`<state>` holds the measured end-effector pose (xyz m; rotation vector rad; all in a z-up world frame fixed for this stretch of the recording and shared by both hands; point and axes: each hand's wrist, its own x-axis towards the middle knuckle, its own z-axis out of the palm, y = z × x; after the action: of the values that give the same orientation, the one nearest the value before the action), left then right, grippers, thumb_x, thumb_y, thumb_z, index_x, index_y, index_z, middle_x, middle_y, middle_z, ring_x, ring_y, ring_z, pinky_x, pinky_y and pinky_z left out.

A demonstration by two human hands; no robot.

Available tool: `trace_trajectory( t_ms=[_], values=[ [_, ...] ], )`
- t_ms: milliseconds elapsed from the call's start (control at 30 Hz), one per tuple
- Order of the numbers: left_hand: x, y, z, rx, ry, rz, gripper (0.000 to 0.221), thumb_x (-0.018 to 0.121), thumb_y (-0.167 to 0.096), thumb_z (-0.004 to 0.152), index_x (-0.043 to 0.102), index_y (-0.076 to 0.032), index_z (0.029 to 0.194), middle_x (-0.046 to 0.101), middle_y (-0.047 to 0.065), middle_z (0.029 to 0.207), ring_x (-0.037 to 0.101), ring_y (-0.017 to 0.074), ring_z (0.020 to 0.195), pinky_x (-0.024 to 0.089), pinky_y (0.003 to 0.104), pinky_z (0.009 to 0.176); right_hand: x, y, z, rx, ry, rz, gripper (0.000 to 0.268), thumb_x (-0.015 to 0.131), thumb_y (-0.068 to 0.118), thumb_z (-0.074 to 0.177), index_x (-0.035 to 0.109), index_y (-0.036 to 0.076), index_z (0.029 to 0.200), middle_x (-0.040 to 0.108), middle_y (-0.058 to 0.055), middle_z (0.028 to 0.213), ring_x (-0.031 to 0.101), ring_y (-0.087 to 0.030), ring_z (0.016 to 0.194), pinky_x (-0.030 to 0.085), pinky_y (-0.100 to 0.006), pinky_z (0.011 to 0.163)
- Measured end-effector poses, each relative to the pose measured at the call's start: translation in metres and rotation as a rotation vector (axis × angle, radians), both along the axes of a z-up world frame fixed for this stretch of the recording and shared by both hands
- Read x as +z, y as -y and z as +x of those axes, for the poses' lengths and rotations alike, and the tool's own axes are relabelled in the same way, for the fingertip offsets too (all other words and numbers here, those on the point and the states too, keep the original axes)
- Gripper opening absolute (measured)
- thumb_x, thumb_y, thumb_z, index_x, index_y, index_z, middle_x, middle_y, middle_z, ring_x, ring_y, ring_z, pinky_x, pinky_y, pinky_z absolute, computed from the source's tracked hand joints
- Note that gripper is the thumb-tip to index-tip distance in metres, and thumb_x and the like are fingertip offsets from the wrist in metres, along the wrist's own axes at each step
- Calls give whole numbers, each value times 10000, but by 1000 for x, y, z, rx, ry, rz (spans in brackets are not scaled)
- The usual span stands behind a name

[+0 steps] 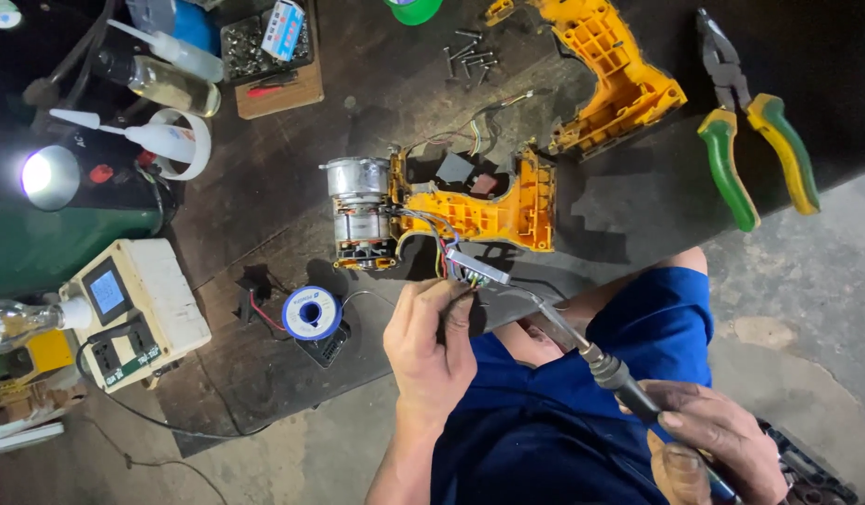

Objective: Repairing a disassembled power drill by stripping wires and soldering them to internal components on a workbench.

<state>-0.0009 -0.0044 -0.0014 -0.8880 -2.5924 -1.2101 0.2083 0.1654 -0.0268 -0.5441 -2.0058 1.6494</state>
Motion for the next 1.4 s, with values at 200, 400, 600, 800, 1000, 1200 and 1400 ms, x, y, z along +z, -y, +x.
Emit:
trace_trajectory(
  t_ms=[200,400,600,800,1000,1200,1400],
  values=[
    [-3,-3,1,-16,-105,-85,97,566,-95,1044,614,-23,1087,695,110,1000,645,270,876,537,370,733,9,-27,4,302,-114,-95,256,395,216,1075,506,142,1293,637,-296,1356,778,-373,1197,715,-444,1034],
    [-2,-5,3,11,-121,-94,70,554,-80,1042,595,-24,1043,665,101,965,622,275,834,525,373,726,-19,-4,-121,62,-642,218,334,771,-23,891,636,74,1181,623,-230,1222,737,-415,1087,648,-580,1064],
    [-3,-3,3,-5,-138,-112,99,526,-71,1040,597,-8,1069,670,116,992,634,295,866,536,395,744,-9,12,-160,74,-449,363,277,823,-36,895,690,97,1099,682,-225,1093,771,-320,971,653,-341,891],
    [-7,6,1,-17,-381,-133,162,600,-95,1030,727,-1,1068,584,149,1215,652,332,999,576,432,880,-19,13,-157,-32,-381,464,323,955,66,820,711,162,1010,711,-100,962,770,-202,851,661,-294,761],
    [9,3,-7,-92,-403,-207,218,503,-22,1018,715,25,1004,664,174,1219,732,366,1124,562,439,922,-18,15,-153,71,-406,342,322,890,106,856,688,132,1105,719,-143,1007,774,-225,946,658,-320,870],
    [-15,-4,-14,-56,-611,-50,269,542,-112,996,740,-12,845,722,171,1151,749,418,1033,606,481,842,-2,16,-157,7,-341,148,260,834,-47,796,813,164,948,717,-135,936,746,-309,685,630,-374,649],
    [-14,-8,-16,-98,-641,-32,352,467,-136,1029,730,-9,833,720,167,1163,750,415,1062,613,492,854,-19,14,-154,37,-335,138,302,872,-30,749,824,185,956,732,-99,971,757,-255,730,627,-346,692]
  ],
)
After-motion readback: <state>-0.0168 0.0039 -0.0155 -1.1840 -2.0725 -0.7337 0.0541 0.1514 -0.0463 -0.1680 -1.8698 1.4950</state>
